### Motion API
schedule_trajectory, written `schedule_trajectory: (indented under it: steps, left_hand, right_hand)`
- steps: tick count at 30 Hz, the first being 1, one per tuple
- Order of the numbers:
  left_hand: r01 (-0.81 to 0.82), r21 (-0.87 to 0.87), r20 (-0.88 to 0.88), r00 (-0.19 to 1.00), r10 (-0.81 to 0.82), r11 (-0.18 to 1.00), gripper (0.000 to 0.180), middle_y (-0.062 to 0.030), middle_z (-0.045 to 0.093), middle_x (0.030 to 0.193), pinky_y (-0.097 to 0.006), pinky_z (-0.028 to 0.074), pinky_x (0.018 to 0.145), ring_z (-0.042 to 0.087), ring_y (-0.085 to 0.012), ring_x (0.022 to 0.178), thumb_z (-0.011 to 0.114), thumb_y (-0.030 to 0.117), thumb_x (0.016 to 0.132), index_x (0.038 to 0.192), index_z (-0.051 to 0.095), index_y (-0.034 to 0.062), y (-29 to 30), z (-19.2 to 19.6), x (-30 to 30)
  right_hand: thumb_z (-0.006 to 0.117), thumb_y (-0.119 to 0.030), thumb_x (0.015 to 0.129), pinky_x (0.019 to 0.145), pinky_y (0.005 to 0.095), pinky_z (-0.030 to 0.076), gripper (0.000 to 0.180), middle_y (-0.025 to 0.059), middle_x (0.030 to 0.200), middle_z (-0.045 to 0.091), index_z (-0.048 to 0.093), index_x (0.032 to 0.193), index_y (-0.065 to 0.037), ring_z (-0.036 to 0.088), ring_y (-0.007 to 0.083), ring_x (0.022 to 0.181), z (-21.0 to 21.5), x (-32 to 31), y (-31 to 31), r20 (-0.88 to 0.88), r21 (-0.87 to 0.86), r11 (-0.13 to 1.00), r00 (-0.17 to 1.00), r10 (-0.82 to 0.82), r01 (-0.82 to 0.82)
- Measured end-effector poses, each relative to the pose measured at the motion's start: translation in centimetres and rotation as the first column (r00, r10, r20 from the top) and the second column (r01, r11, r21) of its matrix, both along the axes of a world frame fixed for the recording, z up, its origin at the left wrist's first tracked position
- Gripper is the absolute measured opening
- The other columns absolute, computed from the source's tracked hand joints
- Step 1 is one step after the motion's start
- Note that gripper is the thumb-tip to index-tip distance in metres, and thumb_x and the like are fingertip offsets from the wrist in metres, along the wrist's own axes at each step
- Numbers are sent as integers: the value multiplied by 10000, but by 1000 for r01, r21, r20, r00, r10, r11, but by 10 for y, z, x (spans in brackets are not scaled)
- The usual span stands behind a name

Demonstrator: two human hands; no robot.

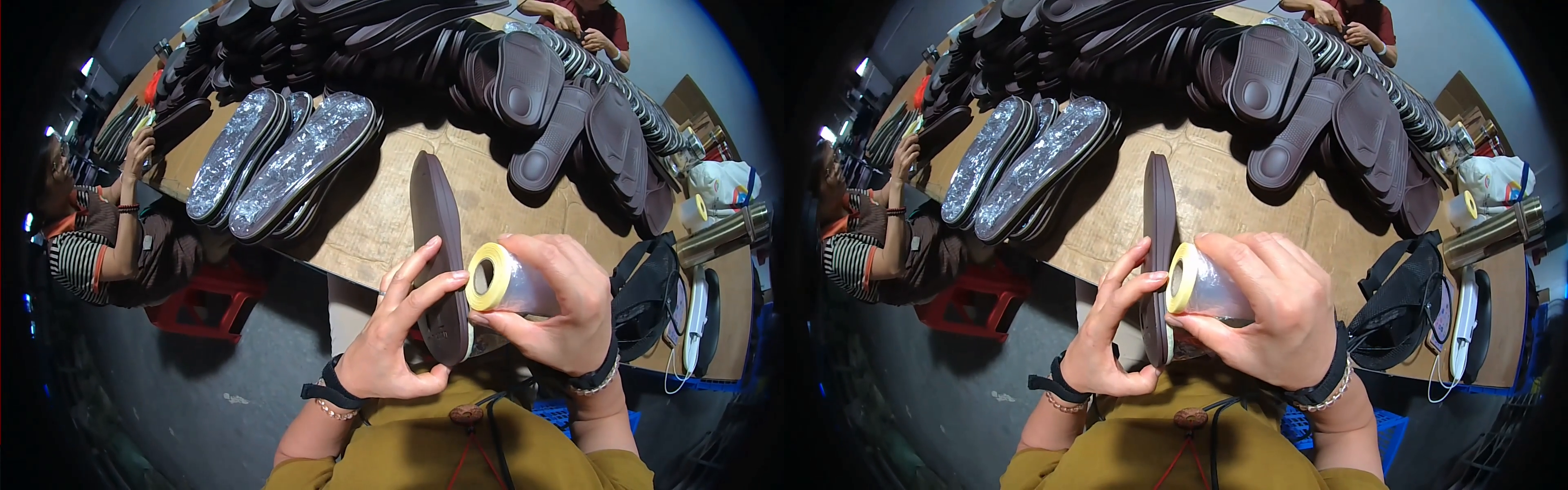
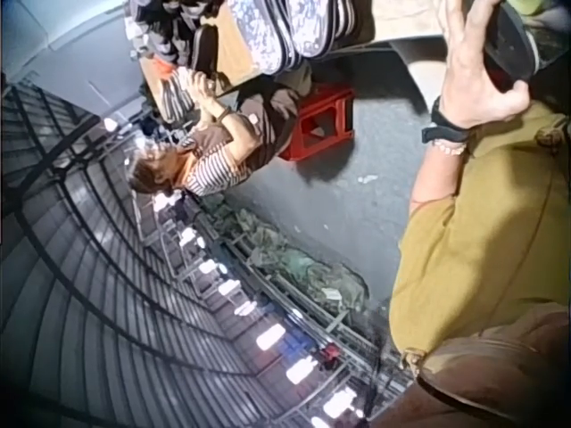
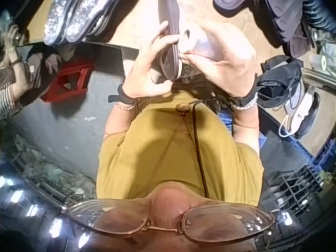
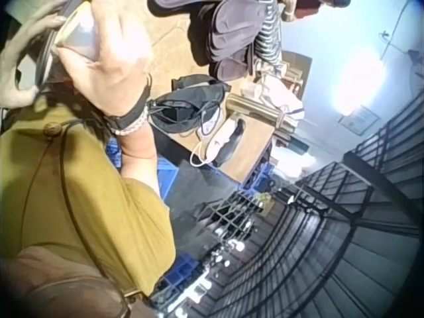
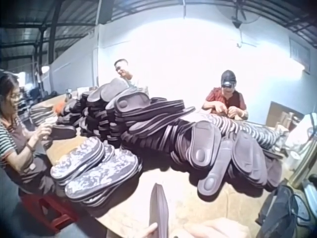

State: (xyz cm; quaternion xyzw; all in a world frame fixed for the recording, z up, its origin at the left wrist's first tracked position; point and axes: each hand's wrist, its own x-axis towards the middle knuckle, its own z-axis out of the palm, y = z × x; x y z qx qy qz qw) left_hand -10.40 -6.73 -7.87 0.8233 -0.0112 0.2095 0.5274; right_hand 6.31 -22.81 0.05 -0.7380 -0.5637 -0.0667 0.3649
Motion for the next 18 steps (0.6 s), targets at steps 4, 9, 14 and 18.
schedule_trajectory:
  steps: [4, 9, 14, 18]
  left_hand:
    - [-7, -3, 16, 1000, 7, 1000, 919, -270, 300, 1650, -546, 266, 1229, 321, -482, 1512, 791, 162, 624, 1502, 516, 154, -2, -5, 1]
    - [-36, -19, 48, 998, 37, 999, 851, -282, 335, 1622, -545, 284, 1212, 351, -470, 1494, 804, 173, 646, 1448, 524, 125, -10, -15, 2]
    - [-200, -44, 89, 975, 203, 979, 673, -288, 440, 1531, -508, 354, 1175, 455, -442, 1413, 788, 157, 696, 1334, 592, 78, -24, -20, 10]
    - [-319, -46, 90, 943, 322, 947, 555, -268, 511, 1435, -481, 411, 1144, 507, -423, 1363, 746, 131, 726, 1257, 611, 43, -29, -17, 15]
  right_hand:
    - [938, -216, 643, 735, 417, 553, 597, 122, 952, 698, 700, 1165, -53, 685, 331, 840, -2, -4, -2, -3, -17, 1000, 1000, -10, 10]
    - [905, -241, 697, 808, 445, 523, 631, 140, 1011, 641, 652, 1245, -57, 647, 351, 907, -6, -11, -6, 39, -171, 985, 999, -30, 36]
    - [871, -276, 742, 849, 457, 506, 610, 158, 999, 608, 610, 1225, -12, 624, 364, 921, -10, -10, -4, 89, -232, 973, 996, 19, 2]
    - [861, -299, 769, 851, 458, 509, 580, 181, 984, 613, 586, 1170, 18, 631, 378, 922, -6, 1, -4, 94, -287, 950, 983, 157, -124]
